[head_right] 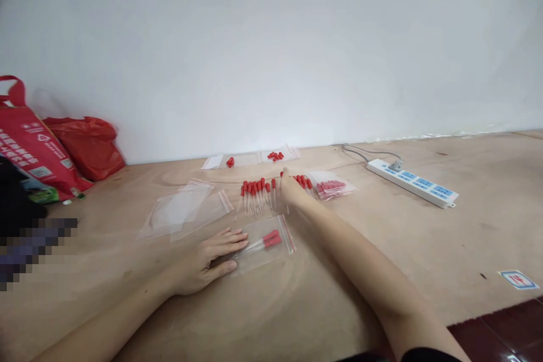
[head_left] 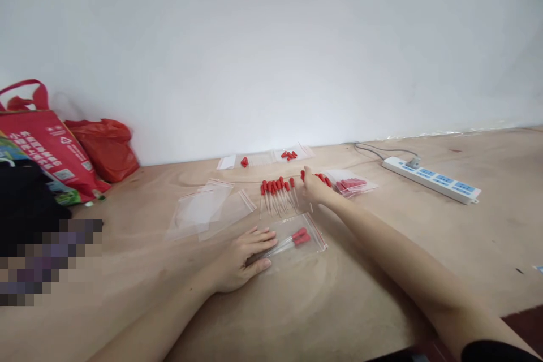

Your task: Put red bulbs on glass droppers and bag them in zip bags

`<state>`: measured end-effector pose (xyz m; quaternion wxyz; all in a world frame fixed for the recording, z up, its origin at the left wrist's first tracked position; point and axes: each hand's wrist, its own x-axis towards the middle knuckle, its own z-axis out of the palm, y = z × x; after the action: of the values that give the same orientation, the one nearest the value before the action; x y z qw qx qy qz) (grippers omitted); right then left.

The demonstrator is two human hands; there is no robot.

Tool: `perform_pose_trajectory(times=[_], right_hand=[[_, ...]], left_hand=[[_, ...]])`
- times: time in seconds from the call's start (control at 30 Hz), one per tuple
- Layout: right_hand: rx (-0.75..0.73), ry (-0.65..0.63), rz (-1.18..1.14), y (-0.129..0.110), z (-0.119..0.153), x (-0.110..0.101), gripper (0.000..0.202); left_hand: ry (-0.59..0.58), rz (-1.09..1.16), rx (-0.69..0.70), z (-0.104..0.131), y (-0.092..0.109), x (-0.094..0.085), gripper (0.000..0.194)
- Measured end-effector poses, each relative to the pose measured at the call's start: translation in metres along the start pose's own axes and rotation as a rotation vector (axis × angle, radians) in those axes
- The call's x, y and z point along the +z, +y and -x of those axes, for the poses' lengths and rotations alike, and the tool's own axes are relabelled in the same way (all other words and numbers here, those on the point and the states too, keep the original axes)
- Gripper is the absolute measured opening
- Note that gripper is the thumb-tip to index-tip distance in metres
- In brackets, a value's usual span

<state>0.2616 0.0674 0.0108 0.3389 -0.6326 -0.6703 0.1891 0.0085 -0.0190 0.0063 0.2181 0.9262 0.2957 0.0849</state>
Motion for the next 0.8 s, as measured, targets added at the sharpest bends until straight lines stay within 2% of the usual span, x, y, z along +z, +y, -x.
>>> perform_pose_trajectory(times=[0.07, 0.17, 0.3, 0.43, 0.6, 0.8], right_hand=[[-0.014, 0.036, -0.061, 0.009, 0.014, -0.012, 0.058], [0.056, 0.137, -0.325, 0.025, 0.037, -0.022, 0.058], [0.209, 0.212, -0.630, 0.034, 0.064, -0.016, 0.050], [0.298, 0.226, -0.892, 0.026, 0.077, -0.004, 0.041], [0.256, 0.056, -1.077, 0.017, 0.085, 0.003, 0.034], [0.172, -0.183, -0.885, 0.019, 0.091, 0.000, 0.038]], left_hand=[[0.003, 0.001, -0.001, 0.000, 0.000, 0.000, 0.042], [-0.002, -0.006, -0.009, 0.000, 0.002, 0.000, 0.042], [0.006, -0.004, -0.003, -0.001, 0.003, 0.000, 0.042], [0.012, -0.007, 0.002, -0.002, 0.004, -0.001, 0.041], [0.012, -0.038, -0.047, -0.001, 0.008, -0.002, 0.048], [0.009, -0.040, -0.070, -0.001, 0.010, -0.004, 0.050]])
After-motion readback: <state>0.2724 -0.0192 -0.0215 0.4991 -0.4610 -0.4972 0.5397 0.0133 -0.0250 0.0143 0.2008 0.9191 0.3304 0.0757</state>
